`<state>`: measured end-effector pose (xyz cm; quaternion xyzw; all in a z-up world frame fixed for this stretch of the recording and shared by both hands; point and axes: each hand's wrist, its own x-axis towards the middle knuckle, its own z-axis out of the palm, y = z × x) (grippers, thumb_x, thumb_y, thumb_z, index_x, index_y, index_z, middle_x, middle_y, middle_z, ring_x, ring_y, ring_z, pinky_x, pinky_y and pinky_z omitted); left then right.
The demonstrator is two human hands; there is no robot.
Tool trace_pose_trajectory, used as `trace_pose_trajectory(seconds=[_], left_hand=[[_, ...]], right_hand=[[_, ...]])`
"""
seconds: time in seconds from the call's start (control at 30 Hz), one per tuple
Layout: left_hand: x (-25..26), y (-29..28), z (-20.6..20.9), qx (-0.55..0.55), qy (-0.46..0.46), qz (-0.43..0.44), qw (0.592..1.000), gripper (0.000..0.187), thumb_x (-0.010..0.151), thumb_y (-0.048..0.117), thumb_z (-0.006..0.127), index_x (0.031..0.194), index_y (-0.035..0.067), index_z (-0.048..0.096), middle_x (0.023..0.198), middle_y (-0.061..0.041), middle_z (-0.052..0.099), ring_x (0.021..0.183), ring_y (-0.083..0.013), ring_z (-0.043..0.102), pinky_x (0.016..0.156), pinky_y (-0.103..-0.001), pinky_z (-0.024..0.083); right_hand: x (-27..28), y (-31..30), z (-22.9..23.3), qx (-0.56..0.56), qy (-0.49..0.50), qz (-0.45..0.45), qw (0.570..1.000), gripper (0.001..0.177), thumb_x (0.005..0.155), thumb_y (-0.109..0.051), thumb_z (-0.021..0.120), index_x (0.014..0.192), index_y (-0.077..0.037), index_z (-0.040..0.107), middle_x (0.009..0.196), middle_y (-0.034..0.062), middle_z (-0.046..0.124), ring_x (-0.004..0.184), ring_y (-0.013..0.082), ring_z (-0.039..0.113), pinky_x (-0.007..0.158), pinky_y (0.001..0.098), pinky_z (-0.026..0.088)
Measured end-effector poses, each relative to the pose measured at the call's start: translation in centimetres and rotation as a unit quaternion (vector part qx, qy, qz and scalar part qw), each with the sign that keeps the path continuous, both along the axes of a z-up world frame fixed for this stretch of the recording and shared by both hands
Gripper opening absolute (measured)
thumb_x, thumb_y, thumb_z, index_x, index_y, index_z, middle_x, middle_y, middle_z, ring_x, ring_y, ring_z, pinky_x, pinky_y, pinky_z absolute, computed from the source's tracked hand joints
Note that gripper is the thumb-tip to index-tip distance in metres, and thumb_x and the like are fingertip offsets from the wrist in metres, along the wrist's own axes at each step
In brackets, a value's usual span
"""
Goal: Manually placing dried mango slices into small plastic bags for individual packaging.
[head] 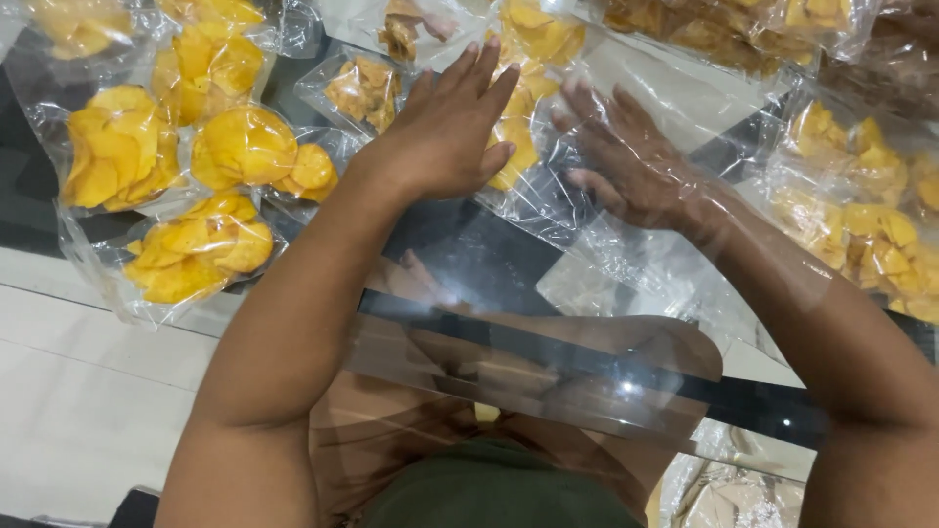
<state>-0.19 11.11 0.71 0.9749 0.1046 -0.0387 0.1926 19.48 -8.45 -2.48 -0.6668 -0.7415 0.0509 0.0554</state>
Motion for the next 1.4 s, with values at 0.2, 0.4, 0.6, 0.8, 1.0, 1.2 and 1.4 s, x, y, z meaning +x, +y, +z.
trace_pose_trajectory(seconds=[0.2, 0.4, 0.6, 0.8, 1.0, 1.2, 1.4], left_hand=[[0.0, 0.2, -0.2, -0.047, 0.034, -0.039, 0.998, 0.071, 0.107, 0.034, 0.040, 0.164, 0.006, 0.008, 0.171, -0.017, -0.007, 0.157, -0.0311, -0.011, 0.124, -0.055, 0.004], [0.0, 0.1, -0.3, -0.038, 0.052, -0.029, 0.997, 0.070, 0.108, 0.038, 0.034, 0.164, 0.009, 0.003, 0.172, -0.013, -0.010, 0.157, -0.0279, -0.013, 0.124, -0.059, -0.002], [0.7, -0.9, -1.3, -0.017, 0.034, 0.000, 0.999, 0.069, 0.107, 0.037, 0.029, 0.165, 0.008, 0.005, 0.171, -0.016, -0.010, 0.157, -0.0320, -0.012, 0.125, -0.056, 0.003], [1.8, -1.5, -3.5, 0.032, -0.033, 0.035, 0.998, 0.068, 0.106, 0.039, 0.034, 0.162, 0.003, 0.019, 0.170, -0.020, 0.002, 0.156, -0.0358, -0.002, 0.123, -0.059, 0.012], [1.5, -2.6, -2.5, 0.026, -0.049, 0.059, 0.997, 0.080, 0.107, 0.049, 0.047, 0.163, 0.006, 0.010, 0.170, -0.020, 0.007, 0.156, -0.0371, 0.009, 0.121, -0.058, 0.018], [1.1, -2.4, -1.9, 0.065, -0.067, 0.021, 0.995, 0.087, 0.102, 0.063, 0.050, 0.164, 0.009, 0.020, 0.171, -0.012, 0.004, 0.154, -0.0317, -0.006, 0.121, -0.065, 0.006], [0.5, -3.3, -0.8, 0.044, 0.000, 0.009, 0.999, 0.084, 0.102, 0.065, 0.028, 0.164, 0.011, 0.014, 0.172, -0.010, 0.001, 0.155, -0.0295, -0.009, 0.119, -0.069, -0.003]], right_hand=[[-0.6, 0.3, -0.5, 0.010, 0.002, 0.021, 1.000, 0.075, 0.106, -0.059, 0.014, 0.163, -0.011, 0.023, 0.171, 0.0128, 0.020, 0.160, 0.0298, 0.009, 0.128, 0.0545, 0.001], [0.1, 0.8, -1.9, 0.046, 0.071, 0.023, 0.996, 0.072, 0.107, -0.054, 0.020, 0.158, -0.008, 0.039, 0.170, 0.0150, 0.027, 0.161, 0.0295, 0.010, 0.126, 0.0528, -0.010], [2.9, -2.9, -2.2, 0.124, 0.072, -0.020, 0.989, 0.066, 0.110, -0.053, 0.034, 0.165, -0.018, 0.027, 0.172, 0.0120, 0.026, 0.159, 0.0303, 0.022, 0.128, 0.0535, 0.011], [2.4, -9.5, 5.9, 0.054, 0.245, -0.422, 0.871, 0.032, 0.105, -0.017, 0.062, 0.136, -0.008, 0.063, 0.147, 0.0146, 0.059, 0.128, 0.0331, 0.057, 0.105, 0.0495, 0.046], [5.1, -15.3, 6.0, 0.310, 0.591, -0.447, 0.595, 0.050, 0.100, -0.060, 0.045, 0.110, -0.019, 0.070, 0.104, -0.0073, 0.078, 0.086, 0.0099, 0.079, 0.081, 0.0212, 0.065], [7.6, -18.1, 3.4, 0.250, 0.544, -0.427, 0.678, 0.012, 0.110, -0.016, 0.071, 0.116, -0.019, 0.060, 0.104, 0.0036, 0.076, 0.080, 0.0044, 0.076, 0.065, 0.0121, 0.063], [4.3, -16.3, 4.0, 0.225, 0.225, -0.516, 0.795, 0.060, 0.108, 0.001, 0.077, 0.155, 0.007, 0.040, 0.098, 0.0103, 0.072, 0.084, 0.0156, 0.072, 0.066, 0.0313, 0.059]])
